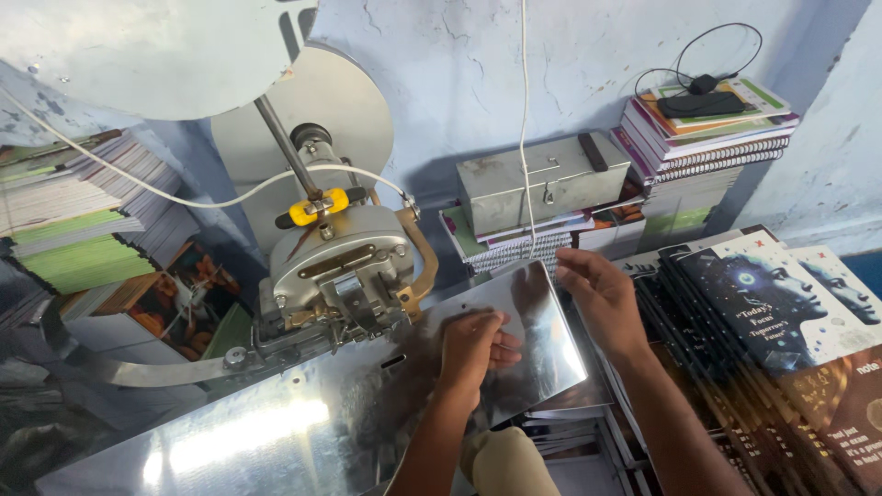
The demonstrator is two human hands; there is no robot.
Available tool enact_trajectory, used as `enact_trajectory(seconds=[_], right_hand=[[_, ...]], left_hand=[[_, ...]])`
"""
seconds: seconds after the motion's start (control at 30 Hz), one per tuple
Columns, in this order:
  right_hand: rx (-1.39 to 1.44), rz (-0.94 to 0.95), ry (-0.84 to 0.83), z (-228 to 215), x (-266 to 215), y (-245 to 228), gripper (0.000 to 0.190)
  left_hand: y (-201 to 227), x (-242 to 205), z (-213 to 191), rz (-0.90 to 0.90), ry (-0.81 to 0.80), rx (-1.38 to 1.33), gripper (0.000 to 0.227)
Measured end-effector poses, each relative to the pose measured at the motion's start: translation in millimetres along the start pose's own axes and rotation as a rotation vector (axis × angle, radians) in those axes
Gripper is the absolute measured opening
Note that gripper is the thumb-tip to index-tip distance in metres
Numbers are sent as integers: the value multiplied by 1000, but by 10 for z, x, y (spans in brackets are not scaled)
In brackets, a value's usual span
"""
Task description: The person repeatedly feeds notebooks into a binding machine, aligns them, and operates the machine to secure the binding. Finished notebooks are stacked on a nearby table. The process is repeated for multiple units throughout the clip.
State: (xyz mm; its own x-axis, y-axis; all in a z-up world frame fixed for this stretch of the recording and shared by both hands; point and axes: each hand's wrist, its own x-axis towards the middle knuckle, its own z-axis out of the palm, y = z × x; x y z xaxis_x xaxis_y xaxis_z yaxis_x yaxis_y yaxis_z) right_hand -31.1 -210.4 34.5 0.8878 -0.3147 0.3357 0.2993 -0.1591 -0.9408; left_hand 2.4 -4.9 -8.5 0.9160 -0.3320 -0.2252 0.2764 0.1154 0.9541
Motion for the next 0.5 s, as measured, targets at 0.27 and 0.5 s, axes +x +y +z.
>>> enact_trajectory(seconds=[0.27, 0.5], right_hand=[[-214, -187, -128, 259, -41, -65, 38], [-431, -425, -280, 544, -43, -201, 43]], left_hand=[[23, -22, 17, 14, -10, -59, 34], [106, -84, 45, -8, 18, -44, 31]])
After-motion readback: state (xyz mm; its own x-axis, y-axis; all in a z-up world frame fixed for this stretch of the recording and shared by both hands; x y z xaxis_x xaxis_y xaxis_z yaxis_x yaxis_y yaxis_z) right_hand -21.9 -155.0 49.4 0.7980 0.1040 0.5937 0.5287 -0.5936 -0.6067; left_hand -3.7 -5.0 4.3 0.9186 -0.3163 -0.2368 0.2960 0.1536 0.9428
